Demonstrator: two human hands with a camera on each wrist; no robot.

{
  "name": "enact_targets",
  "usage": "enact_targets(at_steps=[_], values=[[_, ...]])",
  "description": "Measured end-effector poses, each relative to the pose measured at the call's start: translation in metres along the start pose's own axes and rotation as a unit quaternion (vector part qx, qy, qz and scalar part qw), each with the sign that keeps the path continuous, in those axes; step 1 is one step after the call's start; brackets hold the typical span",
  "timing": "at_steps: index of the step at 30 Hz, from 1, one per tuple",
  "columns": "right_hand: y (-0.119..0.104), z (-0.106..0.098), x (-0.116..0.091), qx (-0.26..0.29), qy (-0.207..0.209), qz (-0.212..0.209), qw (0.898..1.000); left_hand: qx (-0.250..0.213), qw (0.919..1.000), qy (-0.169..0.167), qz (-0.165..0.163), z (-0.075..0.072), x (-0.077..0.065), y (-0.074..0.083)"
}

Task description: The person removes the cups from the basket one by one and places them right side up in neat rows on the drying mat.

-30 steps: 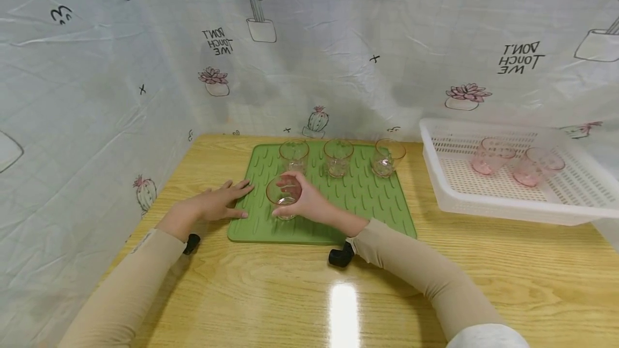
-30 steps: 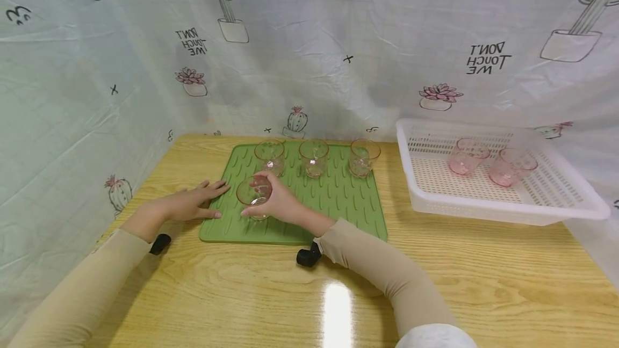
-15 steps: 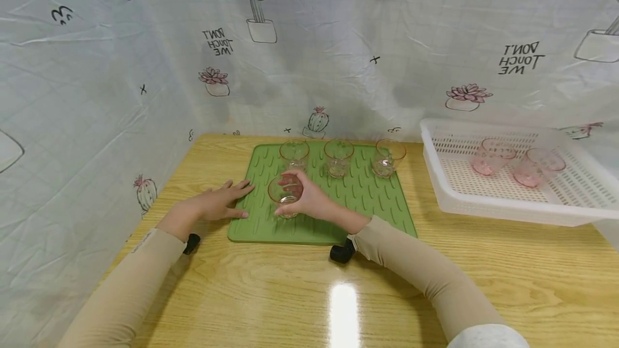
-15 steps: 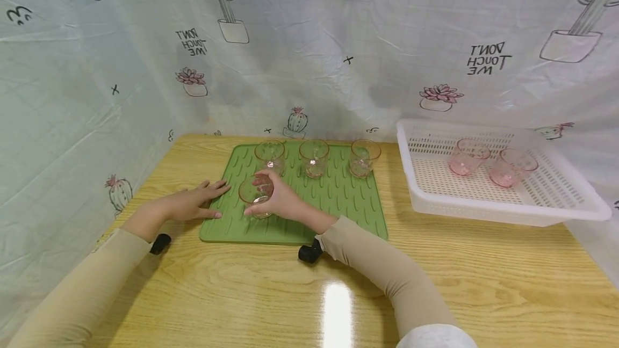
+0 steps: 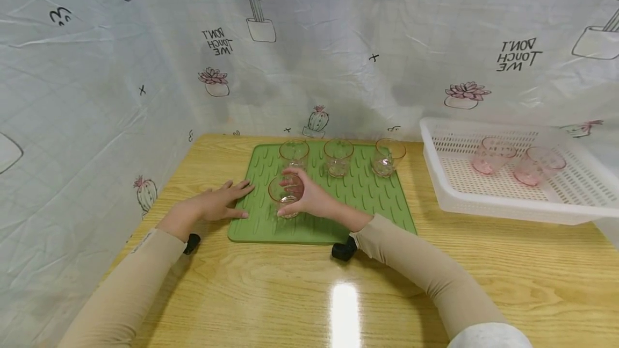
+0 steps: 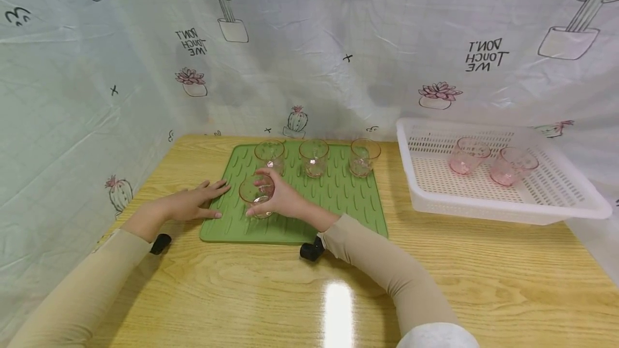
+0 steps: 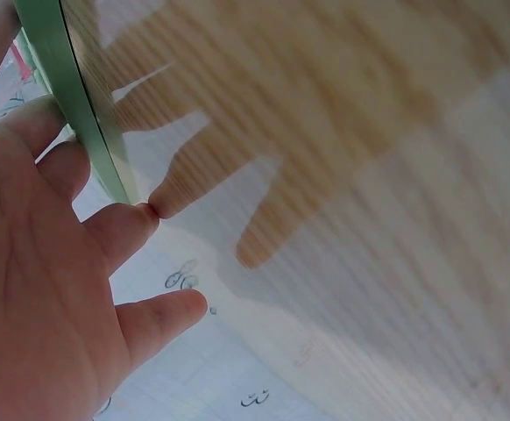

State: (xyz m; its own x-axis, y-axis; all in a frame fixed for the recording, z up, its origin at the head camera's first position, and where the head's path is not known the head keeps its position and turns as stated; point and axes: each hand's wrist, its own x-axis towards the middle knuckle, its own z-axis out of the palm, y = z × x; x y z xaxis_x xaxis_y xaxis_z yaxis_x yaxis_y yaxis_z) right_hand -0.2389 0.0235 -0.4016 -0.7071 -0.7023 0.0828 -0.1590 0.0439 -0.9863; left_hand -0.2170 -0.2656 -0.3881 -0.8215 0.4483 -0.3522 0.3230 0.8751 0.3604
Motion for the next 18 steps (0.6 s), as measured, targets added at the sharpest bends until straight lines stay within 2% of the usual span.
enact_targets(at_steps=[18], values=[[-0.0014,-0.0033,-0.002,-0.018,-0.008,-0.01,1.0,-0.002,1.0,0.005,0.005,0.0004,-0.0011,0.0001]])
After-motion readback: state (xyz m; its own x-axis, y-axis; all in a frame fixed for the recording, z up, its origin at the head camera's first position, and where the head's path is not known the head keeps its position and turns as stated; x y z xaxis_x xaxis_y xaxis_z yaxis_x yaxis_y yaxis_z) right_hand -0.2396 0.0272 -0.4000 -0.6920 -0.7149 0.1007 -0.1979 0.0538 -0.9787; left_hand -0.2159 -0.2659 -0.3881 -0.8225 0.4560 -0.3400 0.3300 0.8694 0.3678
